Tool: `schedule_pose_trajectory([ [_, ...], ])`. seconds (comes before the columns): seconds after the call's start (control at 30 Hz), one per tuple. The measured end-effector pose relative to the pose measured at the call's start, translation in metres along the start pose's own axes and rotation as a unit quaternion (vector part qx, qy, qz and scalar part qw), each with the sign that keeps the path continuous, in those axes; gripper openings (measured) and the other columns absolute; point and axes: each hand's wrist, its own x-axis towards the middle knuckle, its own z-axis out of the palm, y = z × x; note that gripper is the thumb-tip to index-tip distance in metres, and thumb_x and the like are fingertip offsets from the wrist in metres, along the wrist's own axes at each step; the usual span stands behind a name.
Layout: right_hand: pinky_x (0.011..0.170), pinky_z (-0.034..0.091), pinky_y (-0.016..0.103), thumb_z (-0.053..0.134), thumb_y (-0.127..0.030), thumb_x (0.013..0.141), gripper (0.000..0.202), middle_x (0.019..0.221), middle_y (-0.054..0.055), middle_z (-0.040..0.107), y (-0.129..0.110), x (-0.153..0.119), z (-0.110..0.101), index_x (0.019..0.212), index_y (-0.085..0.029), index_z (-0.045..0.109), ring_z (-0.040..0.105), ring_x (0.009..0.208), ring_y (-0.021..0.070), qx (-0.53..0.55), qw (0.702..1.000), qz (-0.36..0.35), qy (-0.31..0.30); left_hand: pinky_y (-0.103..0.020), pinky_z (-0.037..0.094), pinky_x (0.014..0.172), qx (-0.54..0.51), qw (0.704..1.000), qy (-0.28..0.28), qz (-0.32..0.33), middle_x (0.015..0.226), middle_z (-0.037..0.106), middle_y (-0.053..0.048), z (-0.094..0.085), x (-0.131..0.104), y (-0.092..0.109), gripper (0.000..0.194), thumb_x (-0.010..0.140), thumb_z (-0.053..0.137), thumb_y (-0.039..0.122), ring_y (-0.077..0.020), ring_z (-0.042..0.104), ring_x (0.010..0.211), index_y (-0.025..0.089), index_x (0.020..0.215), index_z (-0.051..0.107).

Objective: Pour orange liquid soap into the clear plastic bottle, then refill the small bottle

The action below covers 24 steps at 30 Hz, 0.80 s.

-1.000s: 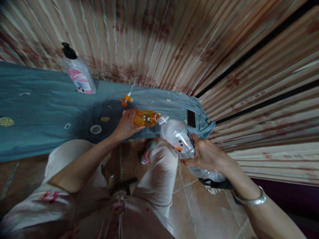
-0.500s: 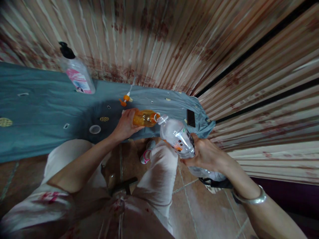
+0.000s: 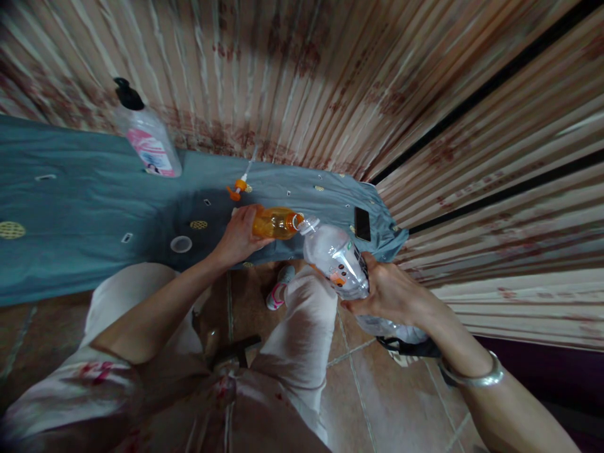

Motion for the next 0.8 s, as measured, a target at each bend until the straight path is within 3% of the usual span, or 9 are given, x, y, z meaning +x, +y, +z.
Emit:
schedule_pose_trajectory([
  [0.8,0.060,0.043,0.026,0.064,-0.045,0.065,0.051,0.081,0.005,0.068,-0.0021,-0.0003,-0.0012,0.104,-0.017,0.046,0.067,0.075,0.0236,-0.015,1.000,0.010,-0.006,-0.044,0.043,0.092,0.001,1.000,0.002,-0.004,0.115,0.055,-0.012,0.0003,0.0004,0.0006,0.070,0.066,0.076,0.039,-0.0286,0.053,0.106,0.016,0.120,0.038],
])
